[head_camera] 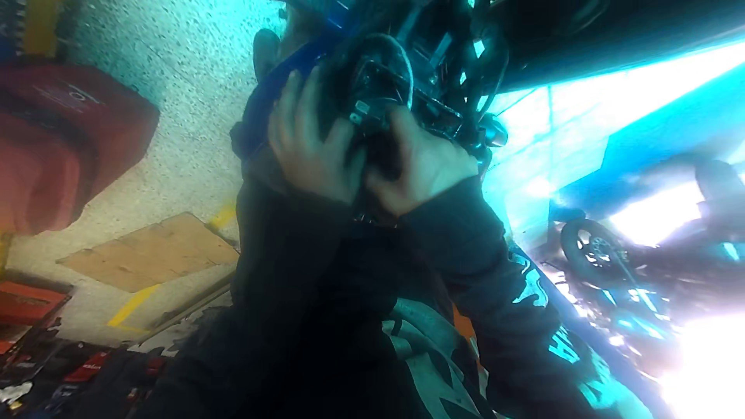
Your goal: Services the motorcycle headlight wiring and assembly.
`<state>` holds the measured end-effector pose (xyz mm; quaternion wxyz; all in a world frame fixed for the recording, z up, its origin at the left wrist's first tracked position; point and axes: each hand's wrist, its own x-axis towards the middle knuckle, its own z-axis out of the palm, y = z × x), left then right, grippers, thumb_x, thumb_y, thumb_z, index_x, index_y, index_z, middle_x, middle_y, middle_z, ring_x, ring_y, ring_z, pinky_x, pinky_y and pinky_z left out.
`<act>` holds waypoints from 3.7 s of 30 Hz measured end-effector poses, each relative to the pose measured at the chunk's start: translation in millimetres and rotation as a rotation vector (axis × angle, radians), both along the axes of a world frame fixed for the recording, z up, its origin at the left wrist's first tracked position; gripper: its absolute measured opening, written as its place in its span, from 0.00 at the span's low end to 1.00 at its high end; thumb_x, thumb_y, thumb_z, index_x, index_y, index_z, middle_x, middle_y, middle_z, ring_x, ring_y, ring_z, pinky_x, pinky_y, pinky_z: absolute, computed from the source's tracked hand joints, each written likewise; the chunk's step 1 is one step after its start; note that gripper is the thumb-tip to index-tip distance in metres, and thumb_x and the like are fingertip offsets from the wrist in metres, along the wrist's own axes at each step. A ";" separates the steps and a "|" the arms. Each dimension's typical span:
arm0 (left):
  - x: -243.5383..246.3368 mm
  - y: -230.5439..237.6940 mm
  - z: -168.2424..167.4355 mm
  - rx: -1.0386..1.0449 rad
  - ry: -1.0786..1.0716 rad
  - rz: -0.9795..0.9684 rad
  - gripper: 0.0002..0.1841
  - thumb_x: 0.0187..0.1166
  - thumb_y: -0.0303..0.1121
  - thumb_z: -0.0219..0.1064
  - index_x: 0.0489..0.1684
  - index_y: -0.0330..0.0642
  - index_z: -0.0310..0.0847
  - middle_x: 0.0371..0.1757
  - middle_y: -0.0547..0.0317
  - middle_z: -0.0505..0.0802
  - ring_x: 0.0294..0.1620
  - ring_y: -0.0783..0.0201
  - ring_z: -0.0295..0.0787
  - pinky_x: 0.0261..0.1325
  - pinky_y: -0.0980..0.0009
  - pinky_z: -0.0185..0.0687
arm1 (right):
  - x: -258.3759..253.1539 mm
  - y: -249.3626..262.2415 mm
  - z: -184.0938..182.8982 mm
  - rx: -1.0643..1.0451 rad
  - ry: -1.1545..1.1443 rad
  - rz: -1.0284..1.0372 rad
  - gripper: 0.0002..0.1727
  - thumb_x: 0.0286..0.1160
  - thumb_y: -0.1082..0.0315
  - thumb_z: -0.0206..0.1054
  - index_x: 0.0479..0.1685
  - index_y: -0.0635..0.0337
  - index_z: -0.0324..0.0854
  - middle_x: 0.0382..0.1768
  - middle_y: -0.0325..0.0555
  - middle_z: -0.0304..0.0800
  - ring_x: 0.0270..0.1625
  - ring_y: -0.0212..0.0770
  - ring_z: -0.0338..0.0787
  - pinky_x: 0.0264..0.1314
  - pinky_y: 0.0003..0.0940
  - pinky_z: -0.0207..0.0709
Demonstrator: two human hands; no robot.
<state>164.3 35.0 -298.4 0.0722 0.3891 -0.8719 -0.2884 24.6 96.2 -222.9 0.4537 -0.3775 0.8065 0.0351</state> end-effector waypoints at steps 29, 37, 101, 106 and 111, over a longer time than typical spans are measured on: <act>1.1 23.9 5.9 -0.062 -0.075 0.088 0.09 0.80 0.37 0.65 0.38 0.53 0.95 0.57 0.59 0.94 0.65 0.49 0.86 0.82 0.43 0.60 | -24.4 -17.1 -23.7 -0.177 0.117 0.233 0.29 0.69 0.51 0.75 0.69 0.52 0.81 0.44 0.59 0.92 0.50 0.66 0.90 0.53 0.66 0.78; 19.2 28.1 -58.0 -0.249 0.002 0.227 0.22 0.69 0.60 0.74 0.43 0.52 0.87 0.41 0.59 0.94 0.43 0.57 0.90 0.57 0.53 0.74 | -5.5 -3.5 -26.5 -0.227 0.294 0.177 0.26 0.70 0.49 0.69 0.64 0.54 0.83 0.44 0.48 0.97 0.55 0.57 0.92 0.60 0.60 0.75; 10.8 -17.8 1.0 0.130 -0.156 -0.141 0.23 0.84 0.51 0.64 0.53 0.37 0.87 0.55 0.37 0.91 0.53 0.35 0.91 0.53 0.41 0.84 | -36.5 -24.3 -8.3 -0.011 -0.067 0.222 0.17 0.78 0.56 0.68 0.61 0.48 0.88 0.54 0.49 0.96 0.62 0.56 0.91 0.72 0.68 0.68; 20.0 -11.2 26.3 0.164 -0.012 -0.102 0.15 0.76 0.41 0.71 0.51 0.40 0.90 0.69 0.35 0.87 0.77 0.34 0.77 0.77 0.42 0.71 | -58.0 -32.2 -11.6 -0.080 -0.177 0.278 0.22 0.76 0.62 0.67 0.69 0.55 0.84 0.55 0.53 0.95 0.65 0.60 0.89 0.72 0.68 0.71; 16.4 9.3 11.0 -0.009 0.007 -0.053 0.10 0.78 0.42 0.70 0.41 0.49 0.94 0.66 0.44 0.90 0.75 0.38 0.80 0.74 0.39 0.71 | -58.8 -44.3 -26.3 -0.224 -0.087 0.339 0.14 0.72 0.74 0.64 0.53 0.60 0.90 0.63 0.62 0.85 0.63 0.63 0.87 0.60 0.64 0.80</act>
